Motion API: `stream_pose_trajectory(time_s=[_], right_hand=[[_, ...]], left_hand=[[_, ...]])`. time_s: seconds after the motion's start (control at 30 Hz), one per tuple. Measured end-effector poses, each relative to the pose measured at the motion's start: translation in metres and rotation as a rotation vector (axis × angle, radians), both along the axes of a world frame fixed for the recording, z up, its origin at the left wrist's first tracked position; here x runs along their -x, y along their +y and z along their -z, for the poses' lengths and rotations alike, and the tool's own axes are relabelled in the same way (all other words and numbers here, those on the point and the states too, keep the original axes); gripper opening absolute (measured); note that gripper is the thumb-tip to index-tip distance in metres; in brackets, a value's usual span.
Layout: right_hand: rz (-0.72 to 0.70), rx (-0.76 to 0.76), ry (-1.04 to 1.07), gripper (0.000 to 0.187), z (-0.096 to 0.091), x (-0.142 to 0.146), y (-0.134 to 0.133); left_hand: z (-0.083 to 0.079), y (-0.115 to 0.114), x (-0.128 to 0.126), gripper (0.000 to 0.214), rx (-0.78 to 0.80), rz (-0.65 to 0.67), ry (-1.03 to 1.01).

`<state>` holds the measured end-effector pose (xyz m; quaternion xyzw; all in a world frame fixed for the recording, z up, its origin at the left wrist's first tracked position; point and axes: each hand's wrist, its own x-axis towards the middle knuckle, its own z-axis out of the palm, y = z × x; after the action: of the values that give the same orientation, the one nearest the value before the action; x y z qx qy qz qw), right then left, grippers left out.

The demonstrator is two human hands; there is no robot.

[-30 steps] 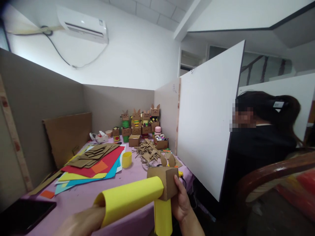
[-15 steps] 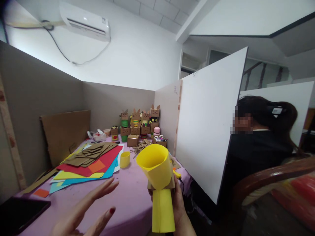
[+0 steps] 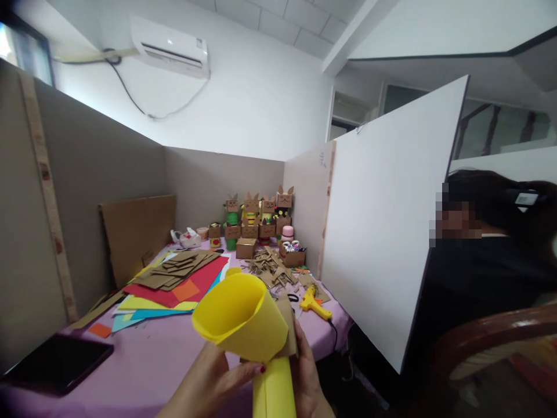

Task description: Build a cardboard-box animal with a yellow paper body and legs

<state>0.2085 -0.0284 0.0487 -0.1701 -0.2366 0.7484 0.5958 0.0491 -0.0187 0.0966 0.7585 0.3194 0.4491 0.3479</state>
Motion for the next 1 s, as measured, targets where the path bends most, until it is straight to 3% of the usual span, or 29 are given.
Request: stream_pose_trajectory(time_s=[0.13, 0.23, 0.37, 0.43, 0.5, 0.57, 0.67, 0.83, 1.0], right_hand=[[-0.088, 0.099, 0.031, 0.053, 0.002, 0.000, -0.002], [-0.031, 0.132, 0.059, 0.055, 0.004, -0.003, -0.005], [0.373, 0.036, 0.055, 0.047, 0.002, -0.017, -0.004], [0.576, -0.078, -0.012, 0.058, 0.000, -0.026, 0.002], [0.652, -0.193, -0.112, 0.079, -0.003, -0.033, 0.011], [0.647, -0.263, -0.202, 0.095, -0.002, -0.036, 0.024], [0.618, -0.306, -0.300, 0.105, 0.008, -0.035, 0.045], [0.580, -0.304, -0.422, 0.108, 0.045, -0.035, 0.071], [0.535, -0.208, -0.582, 0.115, 0.070, -0.050, 0.072]], left_hand=[[0.003, -0.004, 0.001, 0.031, 0.034, -0.012, 0.019], [0.008, -0.004, 0.002, 0.034, 0.065, -0.022, 0.036], [0.029, 0.009, 0.013, 0.053, 0.062, -0.199, -0.061], [0.044, 0.023, 0.022, 0.069, 0.194, -0.198, -0.127], [0.058, 0.039, 0.031, 0.097, 0.346, -0.240, -0.350], [0.069, 0.053, 0.037, 0.118, 0.409, -0.245, -0.428], [0.082, 0.066, 0.041, 0.128, 0.451, -0.201, -0.463], [0.113, 0.071, 0.041, 0.125, 0.564, -0.160, -0.513], [0.136, 0.070, 0.038, 0.116, 0.653, -0.227, -0.534]])
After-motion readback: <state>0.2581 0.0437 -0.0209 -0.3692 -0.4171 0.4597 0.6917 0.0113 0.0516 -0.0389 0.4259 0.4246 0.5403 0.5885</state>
